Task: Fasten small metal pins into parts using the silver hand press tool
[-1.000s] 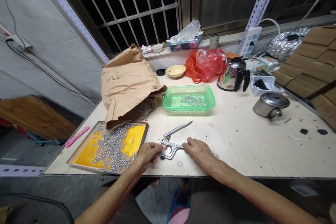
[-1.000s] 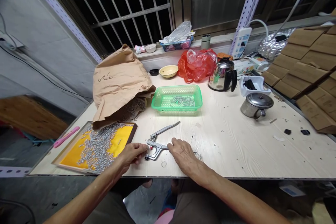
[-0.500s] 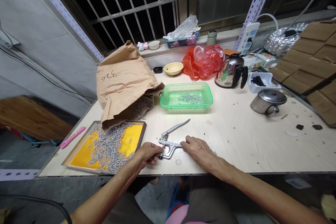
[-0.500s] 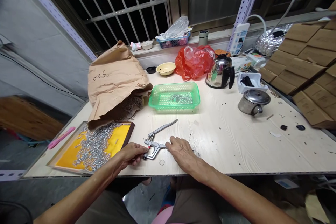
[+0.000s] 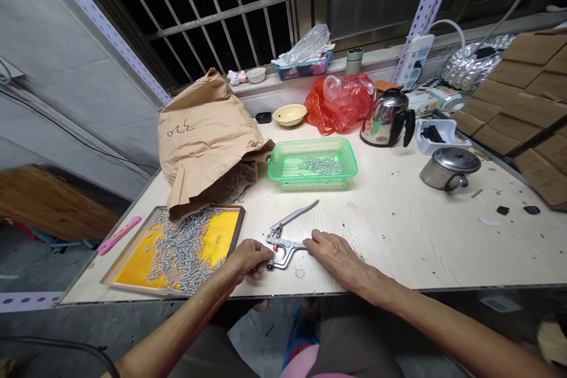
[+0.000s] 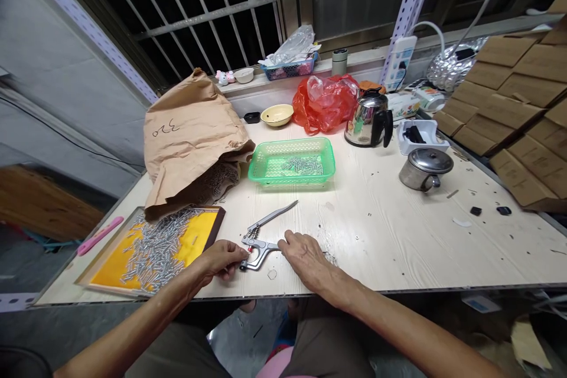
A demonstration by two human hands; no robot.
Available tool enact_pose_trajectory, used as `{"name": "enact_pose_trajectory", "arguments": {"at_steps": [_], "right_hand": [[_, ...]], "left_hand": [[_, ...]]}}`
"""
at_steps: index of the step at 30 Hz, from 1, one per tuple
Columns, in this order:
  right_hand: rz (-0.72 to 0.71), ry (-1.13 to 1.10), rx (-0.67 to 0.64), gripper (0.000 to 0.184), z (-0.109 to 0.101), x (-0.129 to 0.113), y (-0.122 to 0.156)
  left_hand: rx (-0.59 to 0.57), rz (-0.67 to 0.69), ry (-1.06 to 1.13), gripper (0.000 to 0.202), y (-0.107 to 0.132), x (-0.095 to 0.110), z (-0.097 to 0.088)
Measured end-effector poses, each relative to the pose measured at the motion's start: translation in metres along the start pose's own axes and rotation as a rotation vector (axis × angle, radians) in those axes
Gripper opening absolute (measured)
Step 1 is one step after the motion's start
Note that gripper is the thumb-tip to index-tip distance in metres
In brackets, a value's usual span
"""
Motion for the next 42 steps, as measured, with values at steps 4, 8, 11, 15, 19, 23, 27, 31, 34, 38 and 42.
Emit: {"name": "enact_pose_trajectory", "arguments": {"at_steps": [4,8,11,15,19,23,27,31,34,38,42], "right_hand": [[-0.001,-0.006,-0.009,0.019,-0.001,0.0,0.001],[-0.001,-0.054,0.023,0.021,-0.016,0.006,0.0],[0.002,-0.055,0.07,0.069,-0.031,0.02,-0.009],[-0.06,-0.081,-0.067,0.11,-0.023,0.034,-0.029],[-0.137,-0.087,-0.124,0.11,-0.022,0.031,-0.042],[-0.118,-0.029,-0.07,0.103,-0.034,0.026,-0.042],[-0.096,-0.01,-0.033,0.095,-0.038,0.023,-0.038],[-0.09,0.0,-0.021,0.085,-0.036,0.023,-0.036],[-0.089,0.018,-0.015,0.073,-0.035,0.021,-0.034],[-0.1,0.005,0.019,0.058,-0.034,0.016,-0.03],[-0.067,-0.037,0.023,0.055,-0.027,0.015,-0.03]], "left_hand": [[-0.045,-0.014,-0.032,0.037,0.003,-0.001,0.006],[-0.029,-0.027,0.014,0.036,0.006,-0.004,0.006],[0.001,-0.025,0.038,0.035,0.009,-0.005,0.005],[0.036,-0.013,0.037,0.035,0.009,-0.008,0.003],[0.053,-0.005,0.038,0.038,0.007,-0.012,0.001],[0.066,0.011,0.047,0.037,0.007,-0.011,0.0],[0.077,0.001,0.041,0.038,0.008,-0.012,0.0],[0.076,-0.003,0.046,0.039,0.01,-0.011,0.001],[0.073,-0.003,0.053,0.04,0.01,-0.011,0.002],[0.082,-0.023,0.036,0.038,0.013,-0.018,0.002],[0.282,0.197,-0.232,0.029,0.029,0.004,-0.012]]}}
Point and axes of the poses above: each hand's wrist, its own y-axis away from the middle knuckle, its own z-axis out of the palm, x = y × z, the point moved 10 cm from there along -y, towards the middle knuckle, and after that the axes turned 7 degrees about y, right-handed, at the moved point
